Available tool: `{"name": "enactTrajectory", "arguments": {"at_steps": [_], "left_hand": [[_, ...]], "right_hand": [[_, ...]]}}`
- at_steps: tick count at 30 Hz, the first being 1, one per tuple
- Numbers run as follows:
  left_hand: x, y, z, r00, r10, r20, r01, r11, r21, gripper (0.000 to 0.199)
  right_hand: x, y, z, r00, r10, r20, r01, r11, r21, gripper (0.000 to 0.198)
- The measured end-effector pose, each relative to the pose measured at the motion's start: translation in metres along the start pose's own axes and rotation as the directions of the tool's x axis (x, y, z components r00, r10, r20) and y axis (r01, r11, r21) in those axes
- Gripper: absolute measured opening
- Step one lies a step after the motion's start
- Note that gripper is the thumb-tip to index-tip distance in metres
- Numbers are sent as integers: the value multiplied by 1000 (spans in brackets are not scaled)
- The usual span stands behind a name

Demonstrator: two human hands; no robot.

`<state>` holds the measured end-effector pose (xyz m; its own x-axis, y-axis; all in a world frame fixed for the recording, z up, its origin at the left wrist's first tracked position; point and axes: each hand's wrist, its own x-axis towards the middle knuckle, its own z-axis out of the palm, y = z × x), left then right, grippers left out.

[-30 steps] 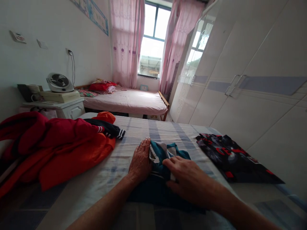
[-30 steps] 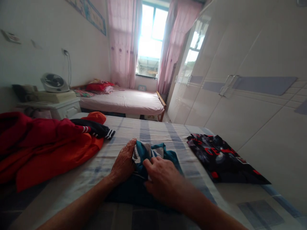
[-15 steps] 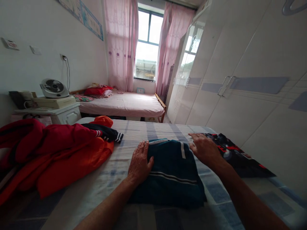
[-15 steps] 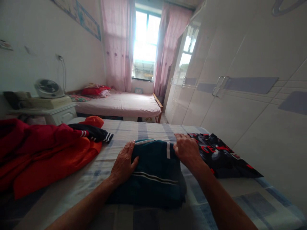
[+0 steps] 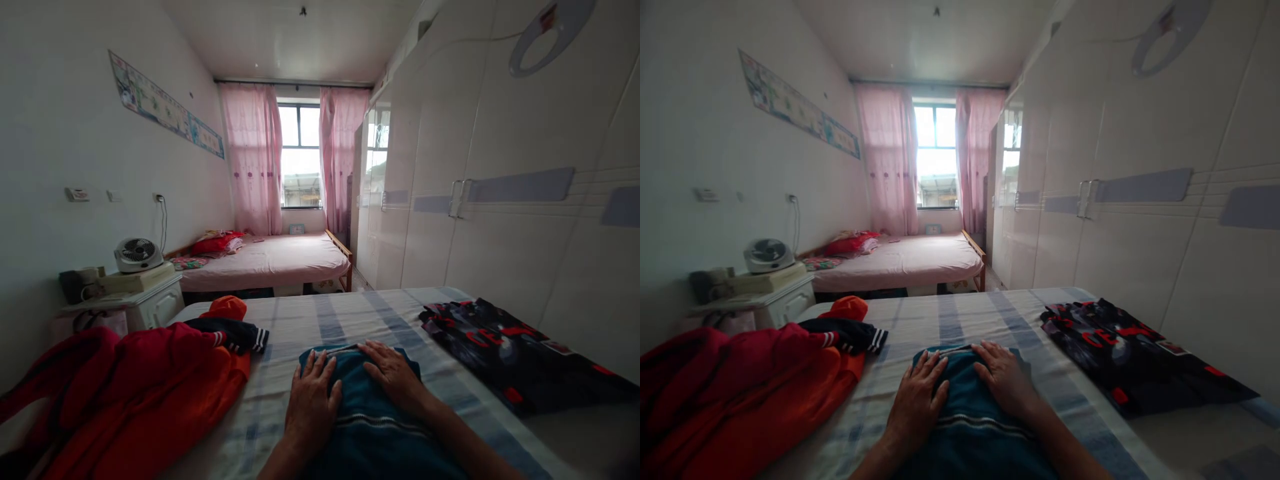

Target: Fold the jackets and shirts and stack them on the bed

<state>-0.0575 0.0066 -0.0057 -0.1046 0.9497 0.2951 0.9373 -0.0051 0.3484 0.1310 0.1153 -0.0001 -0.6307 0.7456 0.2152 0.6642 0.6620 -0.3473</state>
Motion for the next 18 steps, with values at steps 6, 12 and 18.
{"name": "enactTrajectory", "arguments": {"at_steps": [6,12,18], "left_hand": [[1,-2,1,1000,-4,-2,4,1000,-16,48],[2,-6,5,1000,-4,-10,4,1000,-25,48],[2,-8,7,1000,-15,-15,14,998,-64,48]], "right_hand": [[-8,20,-7,969,203,-144,-198,979,46,55],[-14,44,-6,962,258,-95,-243,960,140,49],[-12,49,-5,963,258,-84,-239,953,189,47]]}}
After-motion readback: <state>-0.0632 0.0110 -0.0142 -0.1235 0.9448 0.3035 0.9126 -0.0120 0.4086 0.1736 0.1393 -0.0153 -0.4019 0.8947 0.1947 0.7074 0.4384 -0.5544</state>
